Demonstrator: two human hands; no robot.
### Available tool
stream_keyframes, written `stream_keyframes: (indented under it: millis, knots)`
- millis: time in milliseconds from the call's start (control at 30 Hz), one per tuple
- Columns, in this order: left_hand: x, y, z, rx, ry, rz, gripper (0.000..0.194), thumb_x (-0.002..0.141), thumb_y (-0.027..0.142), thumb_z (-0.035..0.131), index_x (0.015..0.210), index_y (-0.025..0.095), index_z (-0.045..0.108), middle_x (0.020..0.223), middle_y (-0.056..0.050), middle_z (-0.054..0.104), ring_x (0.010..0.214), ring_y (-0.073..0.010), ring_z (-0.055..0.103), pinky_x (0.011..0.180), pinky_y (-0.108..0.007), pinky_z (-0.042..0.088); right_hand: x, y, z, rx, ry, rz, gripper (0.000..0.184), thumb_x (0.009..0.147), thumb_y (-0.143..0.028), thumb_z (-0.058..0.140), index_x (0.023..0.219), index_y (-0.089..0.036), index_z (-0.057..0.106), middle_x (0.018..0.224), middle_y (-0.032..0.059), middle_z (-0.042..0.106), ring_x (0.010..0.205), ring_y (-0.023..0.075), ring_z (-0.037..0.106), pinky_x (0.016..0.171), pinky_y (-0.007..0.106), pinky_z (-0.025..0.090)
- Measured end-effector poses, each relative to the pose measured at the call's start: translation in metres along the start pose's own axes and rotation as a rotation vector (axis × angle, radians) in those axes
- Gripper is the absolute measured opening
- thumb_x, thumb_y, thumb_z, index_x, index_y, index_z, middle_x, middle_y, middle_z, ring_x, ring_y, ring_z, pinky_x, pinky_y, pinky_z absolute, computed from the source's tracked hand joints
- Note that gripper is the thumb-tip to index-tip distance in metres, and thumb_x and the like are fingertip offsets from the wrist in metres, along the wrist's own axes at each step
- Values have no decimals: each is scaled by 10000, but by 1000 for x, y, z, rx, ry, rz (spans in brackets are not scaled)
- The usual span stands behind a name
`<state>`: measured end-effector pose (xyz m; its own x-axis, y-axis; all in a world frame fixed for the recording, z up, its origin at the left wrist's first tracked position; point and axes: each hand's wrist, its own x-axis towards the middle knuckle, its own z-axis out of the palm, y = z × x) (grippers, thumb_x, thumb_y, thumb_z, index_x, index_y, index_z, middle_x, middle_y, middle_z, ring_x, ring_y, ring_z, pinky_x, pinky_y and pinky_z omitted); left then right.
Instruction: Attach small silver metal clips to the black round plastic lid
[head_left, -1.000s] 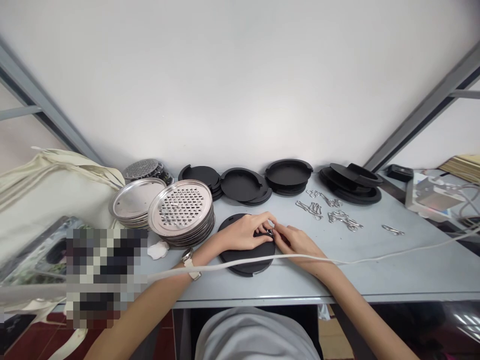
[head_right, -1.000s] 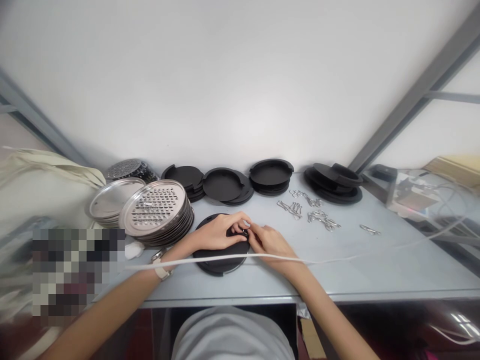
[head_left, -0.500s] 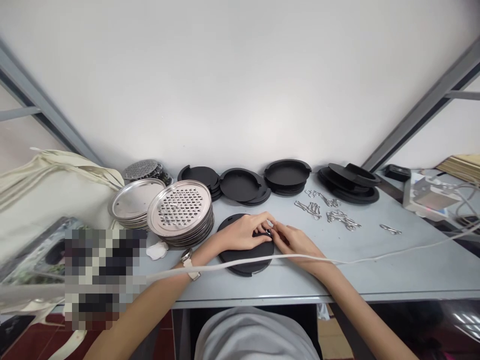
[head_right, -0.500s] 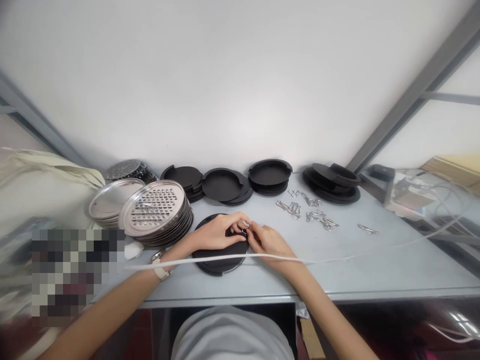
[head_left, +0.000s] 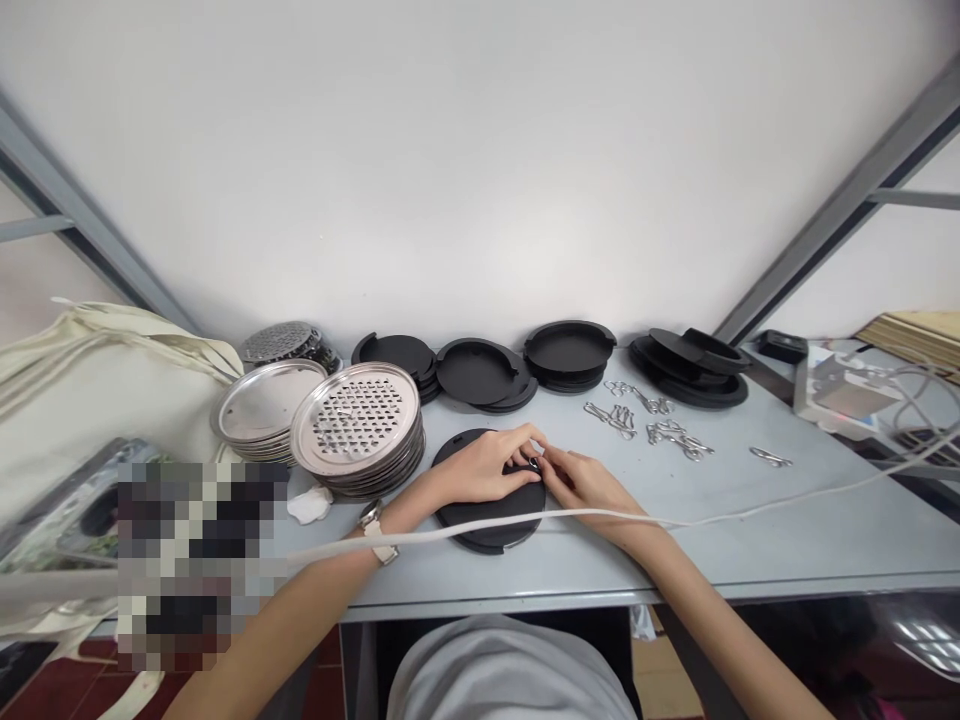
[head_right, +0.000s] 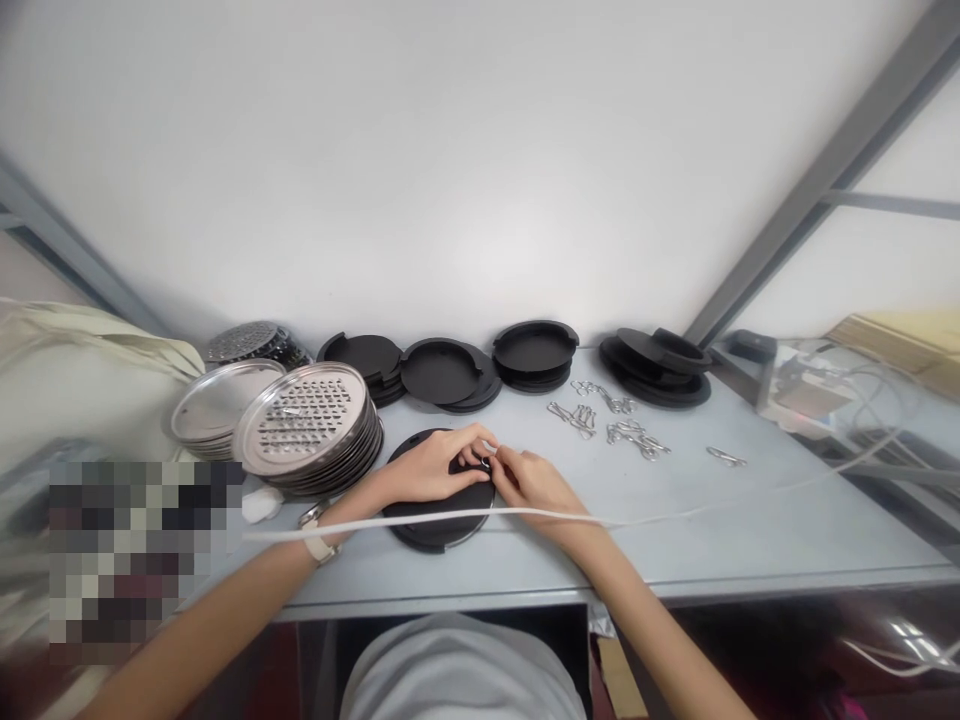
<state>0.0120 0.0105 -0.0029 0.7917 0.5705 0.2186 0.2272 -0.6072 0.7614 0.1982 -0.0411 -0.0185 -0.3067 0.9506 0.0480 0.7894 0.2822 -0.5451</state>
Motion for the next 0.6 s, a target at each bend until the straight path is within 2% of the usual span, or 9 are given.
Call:
stream_keyframes:
  millis: [300,600]
  knots:
    - [0,-1,1,2,1,20,374,779,89,577,1118,190,458,1013,-42,603,867,-124,595,796,-249,476,0,3,-2,-76,-30,-35,350,950,-340,294,932,-182,606,750,65,658,635,164,598,593,238,391]
    - [0,-2,1,12,-1,9,384,783,105,587,1133,194,456,1027,-47,615,869,-131,604,795,-256,479,0,2,-5,-95,-38,-23,438,953,-367,286,749,-186,628,661,52,643,569,154,570,554,241,365]
